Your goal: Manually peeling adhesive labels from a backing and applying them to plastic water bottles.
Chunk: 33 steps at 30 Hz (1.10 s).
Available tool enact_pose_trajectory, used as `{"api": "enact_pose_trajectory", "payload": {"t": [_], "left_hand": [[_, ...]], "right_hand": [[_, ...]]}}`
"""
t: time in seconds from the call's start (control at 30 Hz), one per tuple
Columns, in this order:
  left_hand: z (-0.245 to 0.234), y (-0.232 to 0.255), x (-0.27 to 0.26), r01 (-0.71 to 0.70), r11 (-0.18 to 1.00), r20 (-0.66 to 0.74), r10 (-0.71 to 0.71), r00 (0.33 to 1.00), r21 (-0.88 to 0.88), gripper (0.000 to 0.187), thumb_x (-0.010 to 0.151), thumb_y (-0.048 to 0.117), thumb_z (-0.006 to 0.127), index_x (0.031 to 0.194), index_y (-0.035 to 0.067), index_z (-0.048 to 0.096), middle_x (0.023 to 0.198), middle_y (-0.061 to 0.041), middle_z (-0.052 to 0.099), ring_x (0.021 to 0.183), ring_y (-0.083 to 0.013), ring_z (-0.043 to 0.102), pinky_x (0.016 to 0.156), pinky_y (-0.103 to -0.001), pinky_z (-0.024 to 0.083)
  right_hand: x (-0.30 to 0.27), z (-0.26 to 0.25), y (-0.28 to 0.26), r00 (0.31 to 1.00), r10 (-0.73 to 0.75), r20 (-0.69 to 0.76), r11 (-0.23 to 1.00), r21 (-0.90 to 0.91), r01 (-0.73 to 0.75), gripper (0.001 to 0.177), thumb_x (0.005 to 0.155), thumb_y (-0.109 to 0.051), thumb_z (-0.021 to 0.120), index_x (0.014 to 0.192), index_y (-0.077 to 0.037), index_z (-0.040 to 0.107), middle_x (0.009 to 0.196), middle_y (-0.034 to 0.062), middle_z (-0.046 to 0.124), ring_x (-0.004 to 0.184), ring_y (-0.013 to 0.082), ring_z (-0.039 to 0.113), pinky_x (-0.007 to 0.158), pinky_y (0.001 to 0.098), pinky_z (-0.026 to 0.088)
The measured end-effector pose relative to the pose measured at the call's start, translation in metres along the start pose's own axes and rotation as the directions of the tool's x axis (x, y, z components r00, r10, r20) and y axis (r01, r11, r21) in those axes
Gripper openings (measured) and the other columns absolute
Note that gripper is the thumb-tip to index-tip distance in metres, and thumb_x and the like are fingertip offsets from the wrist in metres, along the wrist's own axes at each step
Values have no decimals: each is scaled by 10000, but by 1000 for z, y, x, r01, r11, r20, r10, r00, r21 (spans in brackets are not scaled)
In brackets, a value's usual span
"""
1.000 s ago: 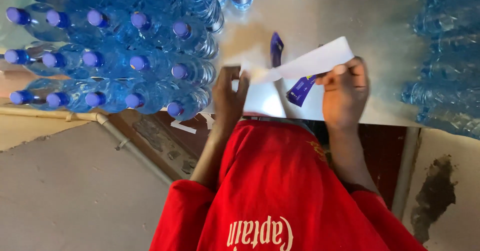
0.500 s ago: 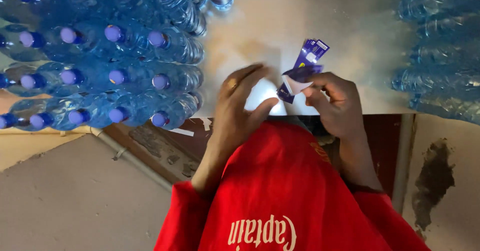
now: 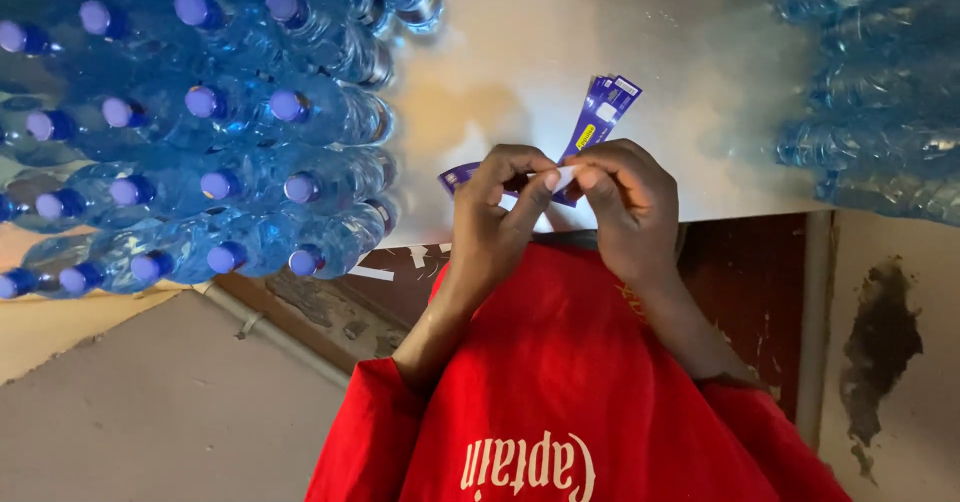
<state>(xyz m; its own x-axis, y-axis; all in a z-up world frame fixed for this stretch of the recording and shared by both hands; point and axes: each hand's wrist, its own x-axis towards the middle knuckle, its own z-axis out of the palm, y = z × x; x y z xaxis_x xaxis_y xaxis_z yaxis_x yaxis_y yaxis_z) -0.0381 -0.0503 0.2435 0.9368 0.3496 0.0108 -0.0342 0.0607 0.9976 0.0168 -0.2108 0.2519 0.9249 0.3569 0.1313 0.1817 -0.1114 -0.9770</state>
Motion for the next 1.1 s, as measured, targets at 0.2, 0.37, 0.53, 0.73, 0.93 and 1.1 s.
{"api": "enact_pose_trajectory", "payload": {"t": [0.2,0.37,0.53,0.73,0.93,1.1], "left_hand": [[-66,12,7,-6,994,-538,-53,841,-109,139,1130,224,694,1104,89,711,844,-28,710,537,-98,624,524,-266,539],[-129,93,-10,-307,908,-604,419,678,286,183,1223,258,623,1332,124,563,1224,-219,743,964,-306,690,662,-370,611],[-109,103,-19,-504,849,-596,490,636,161,221,1230,342,717,1370,215,601,1380,-124,749,1362,-396,749,972,-404,658],[-35,47,8,-421,906,-247,396,884,-54,313,1170,143,722,1428,112,547,1510,-197,671,1501,-348,673,1363,-520,580],[59,-39,23,-162,959,343,75,936,233,597,1125,151,699,1654,96,428,1716,-153,532,1602,-335,568,1089,-420,639],[137,-92,25,-501,855,690,282,667,136,808,1099,11,709,1770,127,274,1851,-212,354,1658,-430,566,1129,-483,669]], "right_hand": [[9,17,103,971,170,-169,983,97,-155,326,1195,-263,670,1135,46,756,936,186,719,767,225,727,648,326,612],[-8,71,227,887,461,-40,887,3,-461,136,1019,-241,707,1065,-144,790,983,-5,783,849,120,706,780,260,530],[-41,108,260,741,44,670,965,-221,143,392,1189,-318,401,1261,-77,702,1146,110,760,1016,290,718,879,441,545],[-7,58,141,463,475,749,806,-581,113,487,906,-238,809,1385,-200,729,1608,130,550,1503,374,486,1203,473,417],[-16,-56,81,804,545,238,647,490,-584,706,872,-536,835,1364,-99,578,1243,125,795,1061,278,825,895,439,659],[-38,-84,70,661,421,-622,907,269,-324,141,1077,-31,638,1167,-140,628,1062,18,695,932,110,662,849,291,585]]}}
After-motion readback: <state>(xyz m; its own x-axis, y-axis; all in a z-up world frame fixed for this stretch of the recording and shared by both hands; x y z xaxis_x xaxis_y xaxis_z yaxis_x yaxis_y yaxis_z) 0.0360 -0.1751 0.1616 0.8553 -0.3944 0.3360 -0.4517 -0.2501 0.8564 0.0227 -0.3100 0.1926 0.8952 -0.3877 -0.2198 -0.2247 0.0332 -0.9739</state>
